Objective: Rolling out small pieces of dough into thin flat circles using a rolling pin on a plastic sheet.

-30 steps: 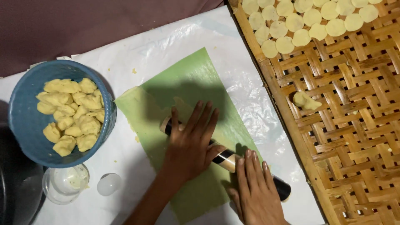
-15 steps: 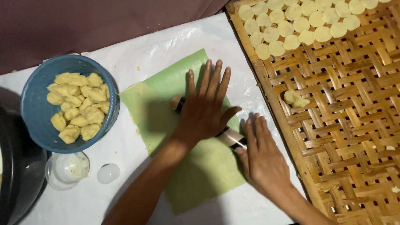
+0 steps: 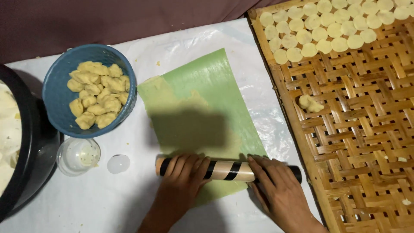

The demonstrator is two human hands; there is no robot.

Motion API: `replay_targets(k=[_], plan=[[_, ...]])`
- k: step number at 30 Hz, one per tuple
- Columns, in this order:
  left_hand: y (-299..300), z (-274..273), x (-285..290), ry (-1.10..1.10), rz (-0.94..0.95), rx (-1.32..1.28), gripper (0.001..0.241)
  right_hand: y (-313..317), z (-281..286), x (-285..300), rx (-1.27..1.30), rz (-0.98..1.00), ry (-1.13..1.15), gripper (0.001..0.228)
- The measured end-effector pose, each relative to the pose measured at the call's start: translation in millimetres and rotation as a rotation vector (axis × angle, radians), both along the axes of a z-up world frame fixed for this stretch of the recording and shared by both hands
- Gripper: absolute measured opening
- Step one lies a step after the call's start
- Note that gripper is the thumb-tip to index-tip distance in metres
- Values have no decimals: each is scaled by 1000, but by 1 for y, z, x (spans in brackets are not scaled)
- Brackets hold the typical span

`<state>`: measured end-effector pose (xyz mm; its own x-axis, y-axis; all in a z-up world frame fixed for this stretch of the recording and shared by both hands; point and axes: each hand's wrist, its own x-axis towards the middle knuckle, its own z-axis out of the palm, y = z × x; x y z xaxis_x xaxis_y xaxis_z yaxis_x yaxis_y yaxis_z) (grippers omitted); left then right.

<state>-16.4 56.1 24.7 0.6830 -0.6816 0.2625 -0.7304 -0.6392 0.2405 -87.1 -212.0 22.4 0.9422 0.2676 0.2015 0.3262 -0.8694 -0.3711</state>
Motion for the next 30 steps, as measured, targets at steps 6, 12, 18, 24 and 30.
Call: replay_targets(k=[6,12,18,24,30], plan=[[-18,-33,-34,-88,301,122,61,-1,-35,21,-330,71,-61,72],[-34,-29,65,-74,439,162,77,0,-17,135,-279,121,130,71],[-42,-19,76,-63,479,161,78,3,-7,156,-239,86,186,80],[-50,-19,-27,-83,460,262,62,-9,-38,43,-221,97,-20,76],[-45,-24,-45,-23,434,69,54,-54,-10,37,325,102,161,65]])
